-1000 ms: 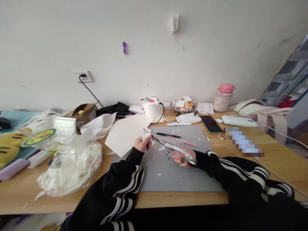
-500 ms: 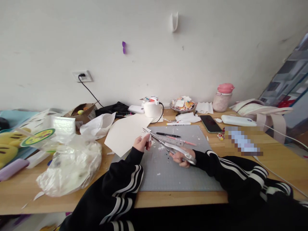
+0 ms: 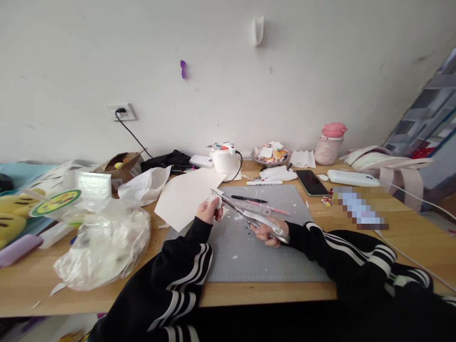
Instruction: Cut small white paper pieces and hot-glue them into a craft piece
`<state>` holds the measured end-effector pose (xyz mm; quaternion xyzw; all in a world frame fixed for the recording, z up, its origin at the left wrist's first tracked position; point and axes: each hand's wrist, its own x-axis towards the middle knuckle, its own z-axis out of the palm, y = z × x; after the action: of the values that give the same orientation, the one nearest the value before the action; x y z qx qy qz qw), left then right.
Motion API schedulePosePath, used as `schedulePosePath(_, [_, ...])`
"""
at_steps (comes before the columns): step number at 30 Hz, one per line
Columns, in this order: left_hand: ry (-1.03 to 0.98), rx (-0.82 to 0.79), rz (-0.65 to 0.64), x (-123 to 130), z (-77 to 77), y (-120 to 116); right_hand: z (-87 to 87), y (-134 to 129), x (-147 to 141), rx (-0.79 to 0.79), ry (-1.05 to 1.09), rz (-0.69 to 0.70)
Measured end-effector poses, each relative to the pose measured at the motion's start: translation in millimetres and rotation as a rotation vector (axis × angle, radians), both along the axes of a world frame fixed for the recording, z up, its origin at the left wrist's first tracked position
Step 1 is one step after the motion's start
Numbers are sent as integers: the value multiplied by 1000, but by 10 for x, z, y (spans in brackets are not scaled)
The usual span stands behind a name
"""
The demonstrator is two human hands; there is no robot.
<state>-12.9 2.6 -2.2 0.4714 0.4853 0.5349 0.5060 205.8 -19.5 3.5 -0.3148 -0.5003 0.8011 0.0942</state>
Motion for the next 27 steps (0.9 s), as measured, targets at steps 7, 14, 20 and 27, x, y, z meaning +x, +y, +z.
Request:
schedulePosePath(7, [16, 3, -16, -11, -17, 20, -90, 39, 29, -10, -24, 39])
schedulePosePath(14, [13, -17, -31, -11, -7, 15, -91, 85, 44, -33, -26, 98])
schedulePosePath(20, [-14, -25, -8, -5, 9, 4, -48, 29, 32, 20, 6, 34])
schedulePosePath(27, [-35, -22, 45, 24, 70, -37, -62, 12, 45, 7, 0, 6])
